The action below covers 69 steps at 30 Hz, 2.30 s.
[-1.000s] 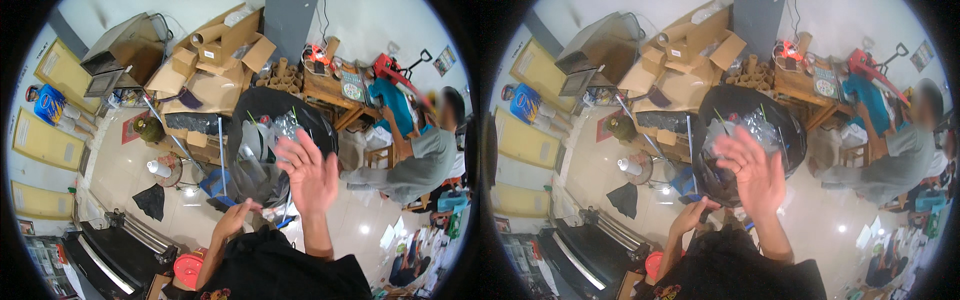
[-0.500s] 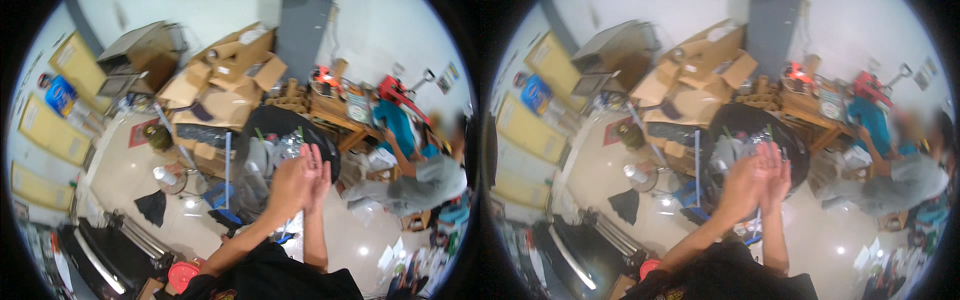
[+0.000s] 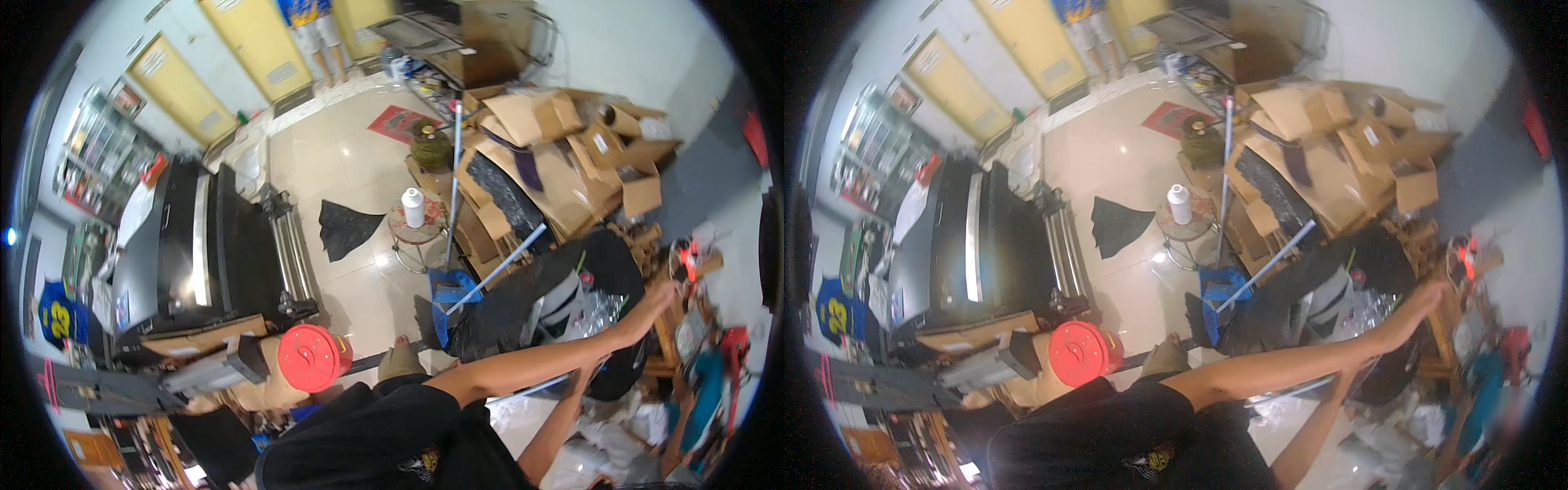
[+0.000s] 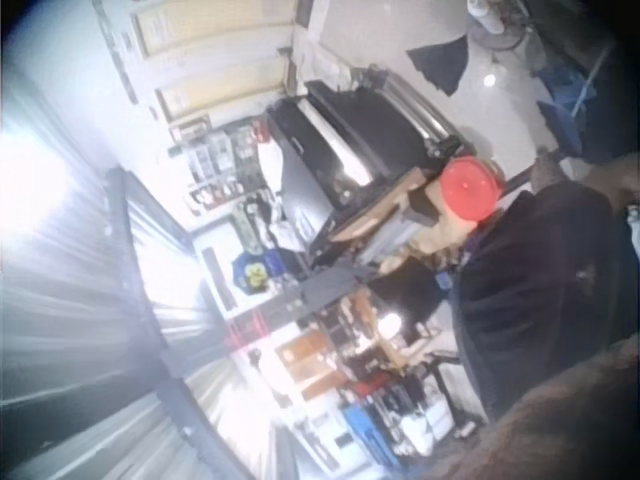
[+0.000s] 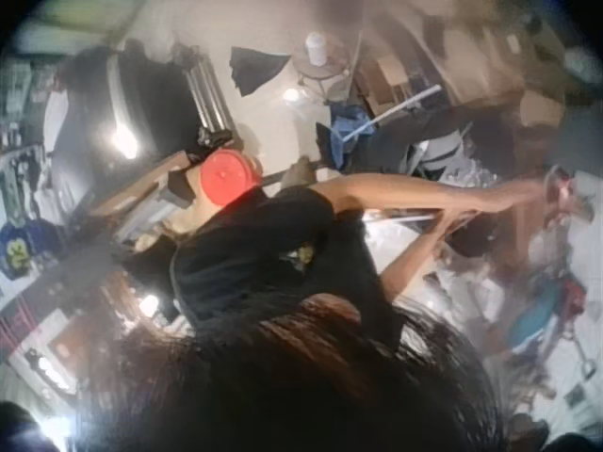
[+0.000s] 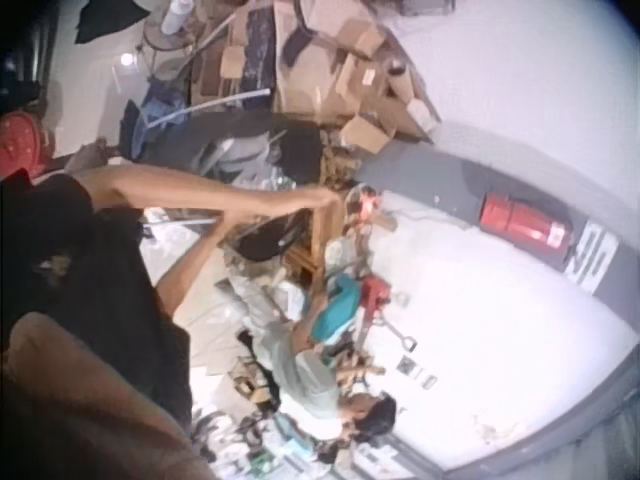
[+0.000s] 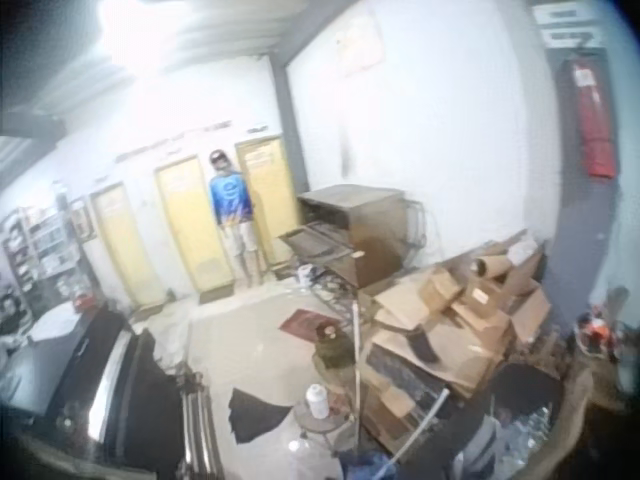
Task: The person retrieves a roll of paper towels, tears off a sheet, and uses it to wipe the interior components of a large blue printing machine. The person then walks around the room and returns to continue wiping the machine's internal parts.
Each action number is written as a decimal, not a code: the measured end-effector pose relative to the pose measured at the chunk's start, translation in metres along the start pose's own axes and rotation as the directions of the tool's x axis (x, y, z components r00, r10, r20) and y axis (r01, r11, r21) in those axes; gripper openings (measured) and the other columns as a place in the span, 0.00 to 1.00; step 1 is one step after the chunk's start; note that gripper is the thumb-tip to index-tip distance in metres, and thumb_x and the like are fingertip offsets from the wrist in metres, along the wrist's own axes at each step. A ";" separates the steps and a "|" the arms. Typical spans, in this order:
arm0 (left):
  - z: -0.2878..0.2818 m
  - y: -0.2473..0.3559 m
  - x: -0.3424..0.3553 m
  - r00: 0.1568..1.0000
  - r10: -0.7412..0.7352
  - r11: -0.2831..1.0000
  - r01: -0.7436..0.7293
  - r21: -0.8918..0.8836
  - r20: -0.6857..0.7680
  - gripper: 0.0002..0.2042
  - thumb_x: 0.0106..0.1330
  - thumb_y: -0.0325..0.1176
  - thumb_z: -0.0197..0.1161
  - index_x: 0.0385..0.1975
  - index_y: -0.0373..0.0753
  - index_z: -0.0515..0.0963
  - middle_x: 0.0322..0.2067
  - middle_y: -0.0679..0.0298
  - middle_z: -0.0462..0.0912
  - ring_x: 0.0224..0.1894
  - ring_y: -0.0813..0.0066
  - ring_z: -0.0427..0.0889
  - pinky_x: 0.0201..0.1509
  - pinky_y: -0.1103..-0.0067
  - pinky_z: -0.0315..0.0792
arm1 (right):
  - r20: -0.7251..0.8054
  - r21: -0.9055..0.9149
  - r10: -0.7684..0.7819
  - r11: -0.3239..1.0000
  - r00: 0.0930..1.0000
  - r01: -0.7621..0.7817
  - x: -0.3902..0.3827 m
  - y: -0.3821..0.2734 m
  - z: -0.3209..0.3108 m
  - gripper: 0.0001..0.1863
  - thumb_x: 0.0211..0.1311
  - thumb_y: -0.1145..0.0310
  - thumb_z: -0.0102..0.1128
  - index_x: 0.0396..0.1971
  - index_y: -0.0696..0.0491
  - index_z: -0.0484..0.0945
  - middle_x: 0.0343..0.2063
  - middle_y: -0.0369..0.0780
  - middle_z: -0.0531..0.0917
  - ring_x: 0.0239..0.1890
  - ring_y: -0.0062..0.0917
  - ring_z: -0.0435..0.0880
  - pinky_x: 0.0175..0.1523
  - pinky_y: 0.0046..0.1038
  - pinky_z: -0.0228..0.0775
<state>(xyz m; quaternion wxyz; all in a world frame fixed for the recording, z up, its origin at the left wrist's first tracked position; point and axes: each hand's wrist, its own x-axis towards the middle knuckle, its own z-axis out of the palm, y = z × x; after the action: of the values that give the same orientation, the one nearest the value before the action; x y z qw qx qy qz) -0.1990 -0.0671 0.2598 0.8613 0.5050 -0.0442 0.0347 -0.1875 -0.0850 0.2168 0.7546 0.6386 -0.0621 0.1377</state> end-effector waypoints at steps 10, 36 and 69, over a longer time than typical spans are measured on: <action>-0.343 -0.053 -0.197 0.936 0.284 0.419 0.073 0.905 -0.207 0.21 0.64 0.44 0.62 0.54 0.39 0.79 0.49 0.48 0.80 0.58 0.47 0.74 0.61 0.57 0.66 | -0.121 -0.806 -0.218 -0.548 0.968 -0.224 -0.066 0.026 -0.122 0.36 0.78 0.45 0.34 0.72 0.59 0.55 0.74 0.51 0.52 0.77 0.40 0.50 0.78 0.48 0.38; -0.730 0.074 -0.336 0.798 -0.267 0.658 0.560 0.503 -0.540 0.24 0.73 0.49 0.55 0.51 0.30 0.78 0.46 0.44 0.84 0.51 0.54 0.83 0.56 0.69 0.73 | -0.890 -0.262 0.420 -0.789 0.177 0.556 -0.061 0.312 -0.466 0.17 0.62 0.67 0.66 0.44 0.65 0.81 0.26 0.47 0.87 0.22 0.30 0.85 0.28 0.26 0.74; -0.888 -0.090 -0.138 0.909 -0.227 0.764 0.389 0.514 -0.351 0.34 0.55 0.34 0.74 0.62 0.40 0.68 0.52 0.59 0.79 0.56 0.63 0.76 0.64 0.69 0.67 | -0.114 -0.951 -0.393 -0.221 0.912 -0.214 0.013 0.104 -0.482 0.35 0.78 0.46 0.33 0.74 0.55 0.52 0.71 0.54 0.61 0.70 0.42 0.66 0.70 0.44 0.62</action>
<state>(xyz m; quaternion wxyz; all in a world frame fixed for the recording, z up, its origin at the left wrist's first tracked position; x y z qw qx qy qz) -0.2906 0.6618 -0.2655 0.6606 0.7308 0.1694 -0.0290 -0.2450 0.4044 0.2339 0.9665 -0.2304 0.0516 0.1010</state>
